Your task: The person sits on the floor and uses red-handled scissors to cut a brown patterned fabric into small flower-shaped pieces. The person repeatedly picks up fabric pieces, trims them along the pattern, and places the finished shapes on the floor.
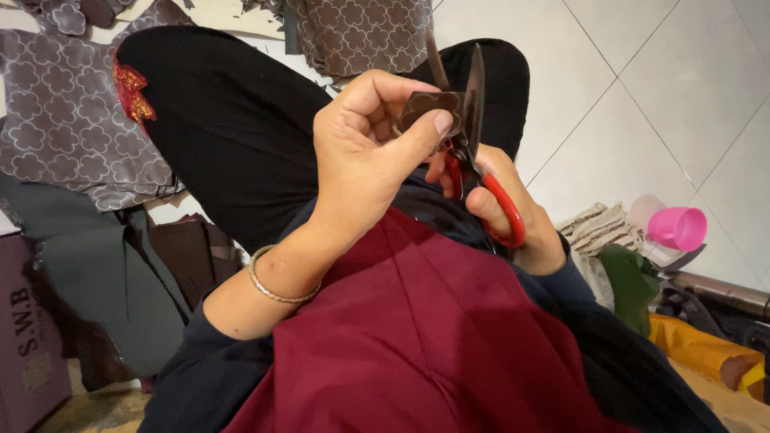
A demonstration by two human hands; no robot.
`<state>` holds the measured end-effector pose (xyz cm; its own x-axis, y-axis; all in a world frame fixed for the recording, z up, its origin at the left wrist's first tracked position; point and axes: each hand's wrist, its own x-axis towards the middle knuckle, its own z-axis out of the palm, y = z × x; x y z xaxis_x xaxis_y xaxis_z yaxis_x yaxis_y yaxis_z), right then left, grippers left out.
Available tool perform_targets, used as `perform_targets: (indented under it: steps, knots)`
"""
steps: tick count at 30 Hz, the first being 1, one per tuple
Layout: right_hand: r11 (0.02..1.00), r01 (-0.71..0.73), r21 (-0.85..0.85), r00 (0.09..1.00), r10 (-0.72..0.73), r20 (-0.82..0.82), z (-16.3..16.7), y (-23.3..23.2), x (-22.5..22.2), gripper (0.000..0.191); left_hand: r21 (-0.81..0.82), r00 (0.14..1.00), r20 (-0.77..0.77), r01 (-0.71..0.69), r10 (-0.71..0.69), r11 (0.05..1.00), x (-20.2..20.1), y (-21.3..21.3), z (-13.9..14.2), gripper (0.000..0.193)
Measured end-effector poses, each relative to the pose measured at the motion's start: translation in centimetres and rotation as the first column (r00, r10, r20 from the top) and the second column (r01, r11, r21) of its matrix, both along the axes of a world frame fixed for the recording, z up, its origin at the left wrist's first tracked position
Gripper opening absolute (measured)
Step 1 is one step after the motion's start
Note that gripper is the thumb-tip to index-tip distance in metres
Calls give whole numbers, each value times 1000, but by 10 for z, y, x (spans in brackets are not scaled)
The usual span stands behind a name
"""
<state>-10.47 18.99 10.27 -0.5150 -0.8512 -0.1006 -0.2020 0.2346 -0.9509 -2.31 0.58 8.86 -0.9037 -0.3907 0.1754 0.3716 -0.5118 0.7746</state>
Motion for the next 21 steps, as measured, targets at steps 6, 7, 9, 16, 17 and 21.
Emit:
perform_targets:
  steps: [6,7,9,16,17,21]
  knots:
    - [1000,-24,-8,1000,24,18,2,0,0,95,-58,1000,3,-11,11,998,1,-2,1,13]
    - [1000,-25,-6,999,25,21,3,1,2,94,-44,1000,0,-5,5,999,1,-2,1,13]
    - [1000,6,-10,998,-5,60,6,3,4,95,-16,1000,-7,8,-8,1000,1,-2,1,13]
    - [997,61,-40,992,-56,113,10,4,13,93,-47,1000,14,-6,6,999,1,-1,1,12]
    - [996,83,-43,991,-78,105,11,5,17,91,-38,1000,12,-2,2,999,1,0,1,12]
    - [991,119,-66,989,-113,97,10,10,28,88,72,999,3,38,-38,997,1,3,0,12]
